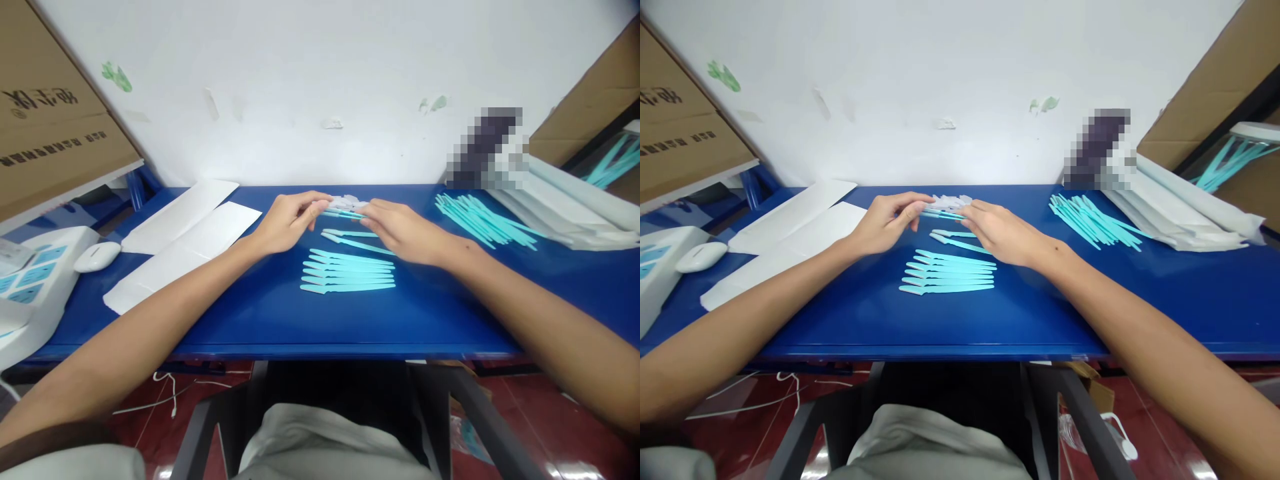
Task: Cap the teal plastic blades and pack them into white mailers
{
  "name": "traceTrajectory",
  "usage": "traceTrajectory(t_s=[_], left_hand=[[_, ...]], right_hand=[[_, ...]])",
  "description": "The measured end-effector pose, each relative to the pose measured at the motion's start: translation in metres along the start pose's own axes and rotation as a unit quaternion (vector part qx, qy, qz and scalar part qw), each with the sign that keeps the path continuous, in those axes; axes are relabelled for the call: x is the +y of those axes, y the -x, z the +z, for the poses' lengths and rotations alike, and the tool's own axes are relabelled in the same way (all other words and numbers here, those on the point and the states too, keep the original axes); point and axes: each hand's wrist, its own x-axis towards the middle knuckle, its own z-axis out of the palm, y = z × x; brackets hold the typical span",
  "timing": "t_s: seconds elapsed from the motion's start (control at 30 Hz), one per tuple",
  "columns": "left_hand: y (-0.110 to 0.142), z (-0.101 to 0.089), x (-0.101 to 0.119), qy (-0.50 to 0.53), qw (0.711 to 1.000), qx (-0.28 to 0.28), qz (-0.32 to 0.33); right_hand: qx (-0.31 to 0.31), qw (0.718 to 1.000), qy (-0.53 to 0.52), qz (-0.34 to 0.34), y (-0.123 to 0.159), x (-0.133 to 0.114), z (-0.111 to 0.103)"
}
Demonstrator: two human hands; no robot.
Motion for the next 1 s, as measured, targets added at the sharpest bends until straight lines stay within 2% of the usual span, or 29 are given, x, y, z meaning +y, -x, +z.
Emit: traceTrajectory(t_s=[0.23, 0.43, 0.6, 0.77, 1.0], left_hand=[[0.0, -0.018, -0.038, -0.184, 0.978, -0.017, -0.093], [-0.001, -0.016, -0.044, -0.225, 0.965, -0.011, -0.134], [-0.001, -0.013, -0.043, -0.291, 0.952, -0.022, -0.093], [0.0, -0.01, -0.043, -0.264, 0.955, -0.046, -0.128], [0.001, -0.007, -0.047, -0.275, 0.952, -0.065, -0.116]], right_hand=[[-0.103, 0.986, 0.111, 0.075, 0.006, -0.001, -0.002], [-0.144, 0.971, 0.16, 0.1, 0.004, -0.013, -0.006], [-0.143, 0.97, 0.174, 0.092, 0.004, -0.014, -0.007], [-0.125, 0.975, 0.158, 0.094, 0.005, -0.013, -0.008], [-0.112, 0.979, 0.149, 0.079, 0.004, -0.01, -0.008]])
